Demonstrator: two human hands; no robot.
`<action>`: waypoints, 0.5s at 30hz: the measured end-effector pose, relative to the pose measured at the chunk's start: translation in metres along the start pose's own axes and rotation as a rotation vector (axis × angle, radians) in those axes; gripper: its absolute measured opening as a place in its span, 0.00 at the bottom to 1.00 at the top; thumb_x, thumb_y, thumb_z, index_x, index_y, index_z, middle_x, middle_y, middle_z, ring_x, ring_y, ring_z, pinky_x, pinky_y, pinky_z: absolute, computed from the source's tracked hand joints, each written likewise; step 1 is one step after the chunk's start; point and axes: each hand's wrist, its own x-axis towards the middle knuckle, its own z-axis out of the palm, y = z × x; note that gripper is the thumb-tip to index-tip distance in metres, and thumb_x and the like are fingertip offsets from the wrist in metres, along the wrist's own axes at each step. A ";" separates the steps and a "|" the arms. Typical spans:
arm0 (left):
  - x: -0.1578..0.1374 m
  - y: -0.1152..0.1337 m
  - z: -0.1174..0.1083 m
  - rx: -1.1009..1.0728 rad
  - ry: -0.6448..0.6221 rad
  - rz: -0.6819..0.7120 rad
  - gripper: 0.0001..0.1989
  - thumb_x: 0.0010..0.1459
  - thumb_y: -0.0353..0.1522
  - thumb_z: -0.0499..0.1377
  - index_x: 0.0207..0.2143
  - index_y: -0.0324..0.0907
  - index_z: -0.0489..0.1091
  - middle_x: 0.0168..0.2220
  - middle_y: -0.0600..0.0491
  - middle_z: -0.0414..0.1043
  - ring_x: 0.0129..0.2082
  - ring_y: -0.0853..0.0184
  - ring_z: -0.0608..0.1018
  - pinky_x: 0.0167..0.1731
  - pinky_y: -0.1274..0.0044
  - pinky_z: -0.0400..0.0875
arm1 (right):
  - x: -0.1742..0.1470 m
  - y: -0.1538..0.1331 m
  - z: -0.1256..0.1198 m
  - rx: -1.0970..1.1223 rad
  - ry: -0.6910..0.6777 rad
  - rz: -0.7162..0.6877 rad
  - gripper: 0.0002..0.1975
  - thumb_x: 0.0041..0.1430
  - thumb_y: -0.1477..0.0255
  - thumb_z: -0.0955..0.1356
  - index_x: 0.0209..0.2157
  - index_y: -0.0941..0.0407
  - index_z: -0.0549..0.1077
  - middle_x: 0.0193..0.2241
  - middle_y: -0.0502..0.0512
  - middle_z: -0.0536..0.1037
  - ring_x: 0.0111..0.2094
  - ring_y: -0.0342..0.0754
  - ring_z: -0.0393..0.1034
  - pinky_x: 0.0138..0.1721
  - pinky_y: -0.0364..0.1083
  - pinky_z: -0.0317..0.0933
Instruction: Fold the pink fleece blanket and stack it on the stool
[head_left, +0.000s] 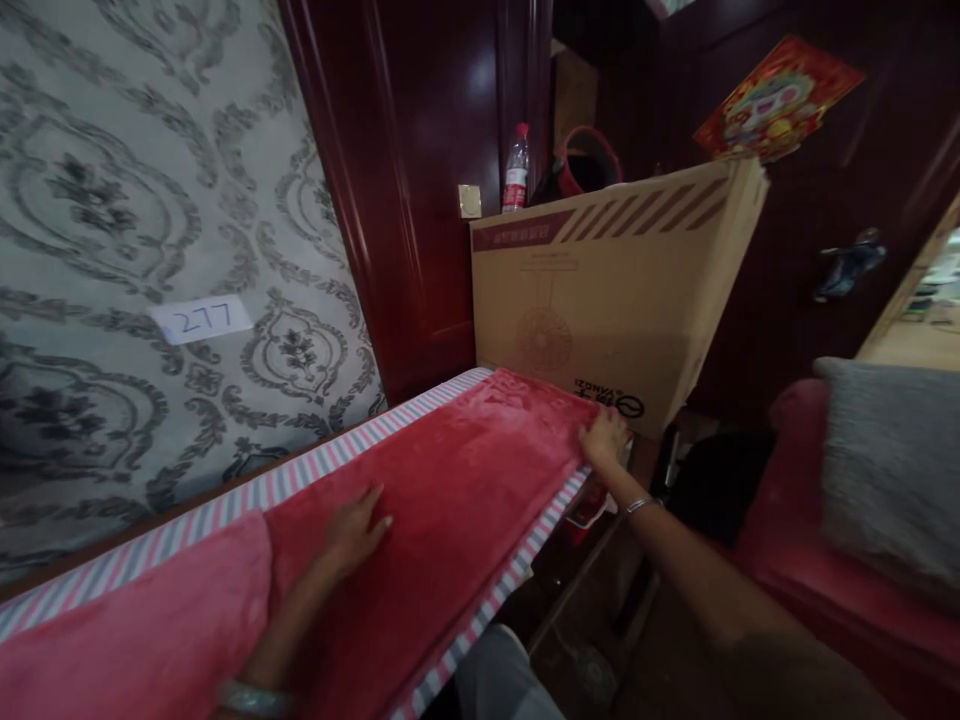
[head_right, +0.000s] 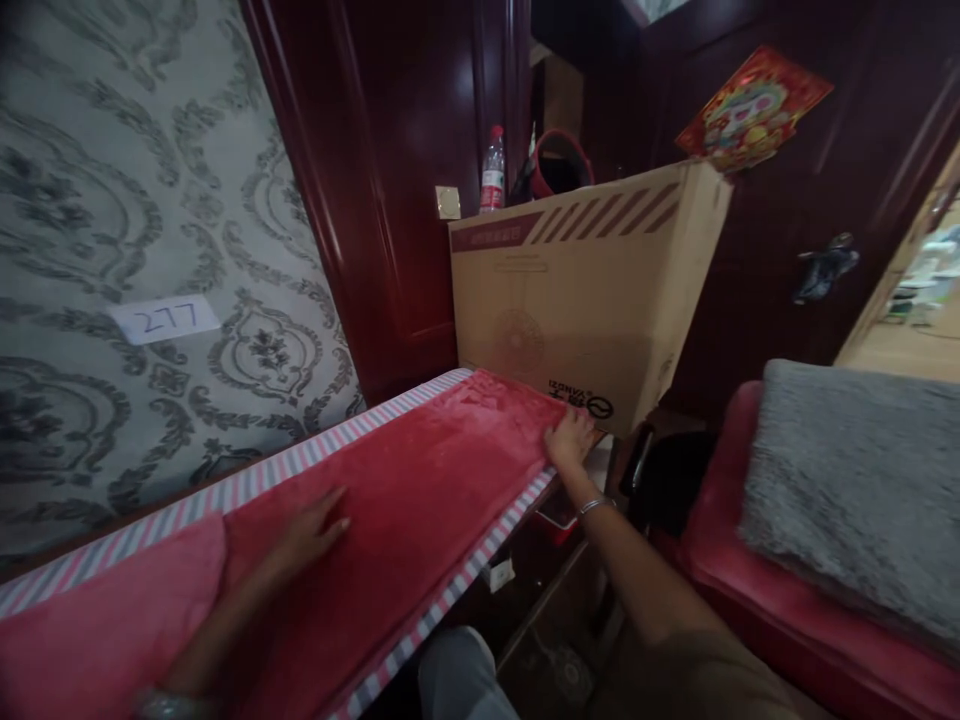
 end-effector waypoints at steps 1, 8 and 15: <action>0.000 0.010 0.008 0.073 -0.011 -0.022 0.28 0.63 0.35 0.51 0.64 0.35 0.65 0.66 0.39 0.63 0.65 0.52 0.68 0.63 0.59 0.63 | 0.007 0.009 0.000 0.007 0.033 0.077 0.31 0.59 0.72 0.65 0.63 0.66 0.60 0.61 0.77 0.65 0.64 0.66 0.59 0.61 0.60 0.55; -0.016 0.035 0.025 0.241 0.066 -0.028 0.27 0.67 0.34 0.46 0.65 0.37 0.64 0.68 0.37 0.59 0.68 0.49 0.63 0.63 0.54 0.58 | 0.040 0.042 0.010 0.067 0.053 0.366 0.25 0.57 0.69 0.70 0.55 0.62 0.70 0.46 0.74 0.78 0.50 0.63 0.75 0.47 0.53 0.69; -0.014 0.029 0.028 0.162 0.099 -0.032 0.26 0.67 0.35 0.47 0.65 0.40 0.65 0.67 0.38 0.61 0.67 0.50 0.64 0.63 0.53 0.57 | 0.051 0.039 0.016 0.088 0.056 0.409 0.22 0.56 0.62 0.73 0.49 0.61 0.75 0.45 0.75 0.78 0.49 0.64 0.76 0.43 0.55 0.71</action>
